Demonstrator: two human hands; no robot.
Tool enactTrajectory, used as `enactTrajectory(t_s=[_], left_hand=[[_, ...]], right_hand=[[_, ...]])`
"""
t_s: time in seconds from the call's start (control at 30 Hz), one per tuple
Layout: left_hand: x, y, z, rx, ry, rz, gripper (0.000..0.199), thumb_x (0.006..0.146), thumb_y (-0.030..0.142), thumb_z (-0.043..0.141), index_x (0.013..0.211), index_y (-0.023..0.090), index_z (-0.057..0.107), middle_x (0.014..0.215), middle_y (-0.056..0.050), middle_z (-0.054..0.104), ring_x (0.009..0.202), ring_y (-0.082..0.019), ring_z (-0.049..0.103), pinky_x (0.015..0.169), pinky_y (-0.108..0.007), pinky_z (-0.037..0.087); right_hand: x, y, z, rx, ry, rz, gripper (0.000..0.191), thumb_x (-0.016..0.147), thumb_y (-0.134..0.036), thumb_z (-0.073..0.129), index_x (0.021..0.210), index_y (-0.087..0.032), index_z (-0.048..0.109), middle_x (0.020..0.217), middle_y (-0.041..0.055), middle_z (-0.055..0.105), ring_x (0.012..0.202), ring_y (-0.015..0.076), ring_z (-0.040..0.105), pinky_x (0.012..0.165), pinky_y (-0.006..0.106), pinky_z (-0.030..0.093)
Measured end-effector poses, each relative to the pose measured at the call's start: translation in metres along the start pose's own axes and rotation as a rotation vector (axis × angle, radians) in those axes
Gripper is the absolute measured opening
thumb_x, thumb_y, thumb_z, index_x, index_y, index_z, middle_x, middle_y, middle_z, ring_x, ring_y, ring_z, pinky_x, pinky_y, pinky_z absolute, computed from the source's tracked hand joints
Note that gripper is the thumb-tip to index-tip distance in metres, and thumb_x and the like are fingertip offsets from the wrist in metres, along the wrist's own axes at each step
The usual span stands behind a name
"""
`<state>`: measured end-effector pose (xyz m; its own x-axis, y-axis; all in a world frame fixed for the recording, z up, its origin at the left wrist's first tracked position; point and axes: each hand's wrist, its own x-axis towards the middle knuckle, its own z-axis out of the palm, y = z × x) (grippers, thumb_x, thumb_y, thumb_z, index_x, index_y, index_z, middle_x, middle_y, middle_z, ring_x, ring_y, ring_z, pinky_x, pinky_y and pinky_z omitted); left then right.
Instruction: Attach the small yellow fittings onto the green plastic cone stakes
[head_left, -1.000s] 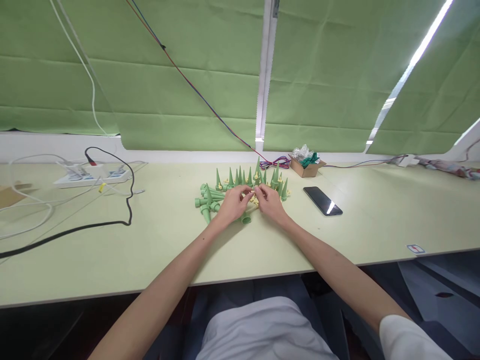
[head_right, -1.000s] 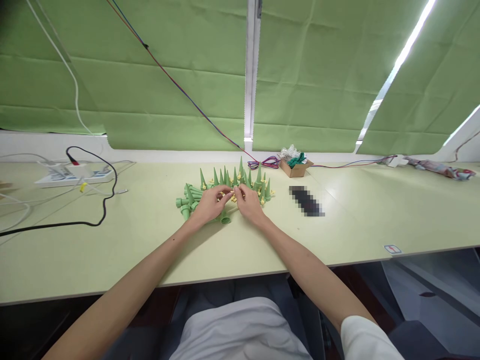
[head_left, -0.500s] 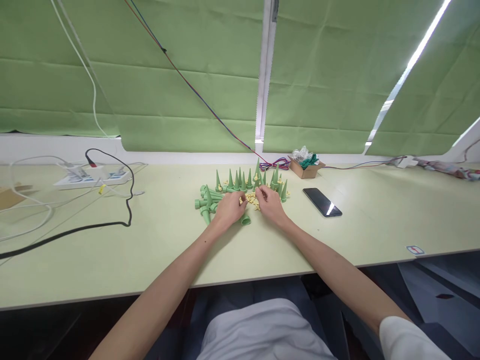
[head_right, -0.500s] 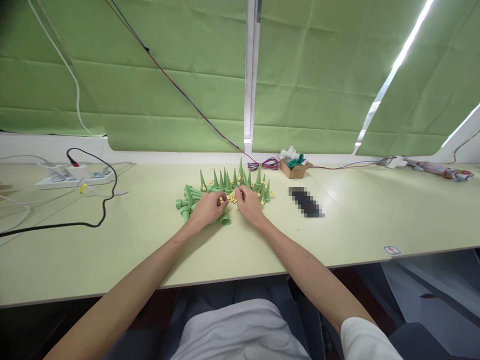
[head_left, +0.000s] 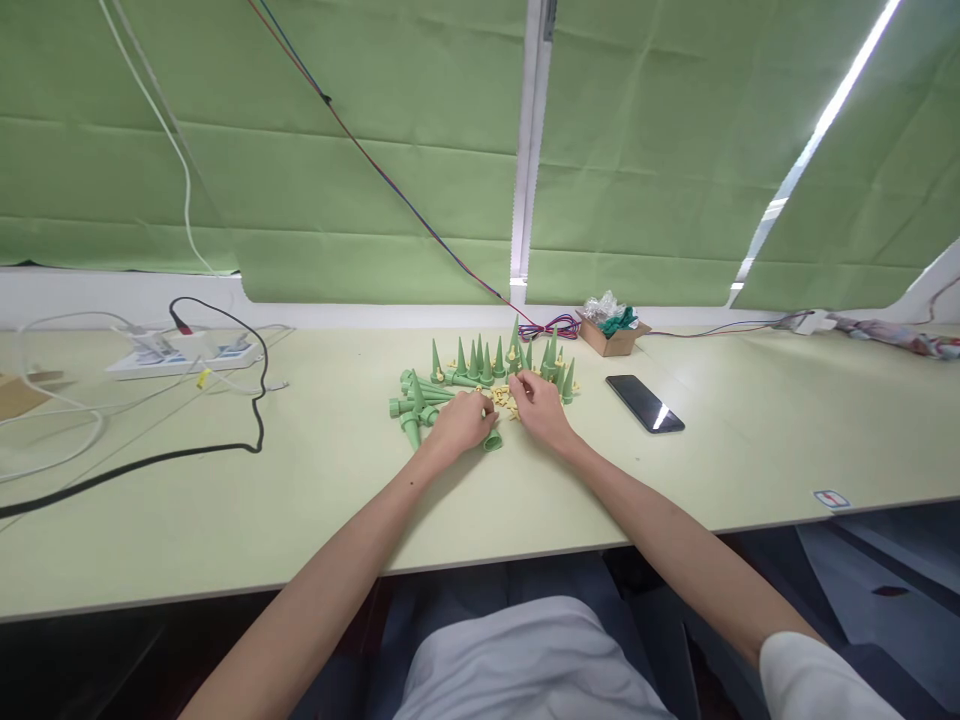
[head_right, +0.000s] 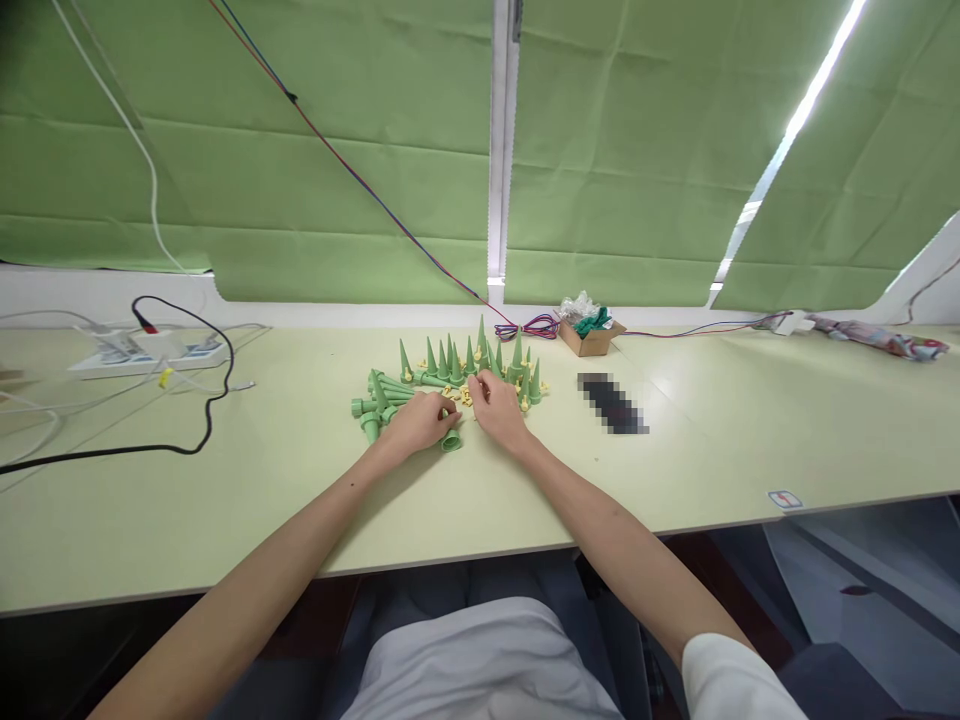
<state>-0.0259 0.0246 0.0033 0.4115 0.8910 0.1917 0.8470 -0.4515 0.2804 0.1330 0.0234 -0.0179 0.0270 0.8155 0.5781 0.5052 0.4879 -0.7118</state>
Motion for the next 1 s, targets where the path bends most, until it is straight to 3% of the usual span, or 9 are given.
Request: enactTrajectory(t_s=[0.27,1.0], left_hand=[[0.0010,-0.0014,0.0023,-0.016,0.022,0.006,0.026,0.087,0.025,0.051,0.062,0.019,0.057,0.065,-0.008,0.060,0.067,-0.023,0.060,0.057,-0.029,0.033],[0.0019,-0.0030,0.0057,-0.069,0.037,0.031,0.032,0.088,0.035,0.053,0.062,0.019,0.059,0.065,-0.008,0.062,0.067,-0.023,0.061,0.057,-0.029,0.037]], right_hand=[[-0.0013,-0.0002,-0.0001,-0.001,-0.007,-0.003,0.035,0.097,-0.044,0.040,0.068,-0.023,0.039,0.059,-0.0030,0.044,0.055,0.0139,0.040,0.058,0.028,0.031],[-0.0011,0.0010,0.0009,-0.032,-0.019,-0.008,0.037,0.096,-0.046,0.040,0.068,-0.022,0.041,0.059,-0.0024,0.046,0.056,0.0142,0.041,0.059,0.028,0.032]])
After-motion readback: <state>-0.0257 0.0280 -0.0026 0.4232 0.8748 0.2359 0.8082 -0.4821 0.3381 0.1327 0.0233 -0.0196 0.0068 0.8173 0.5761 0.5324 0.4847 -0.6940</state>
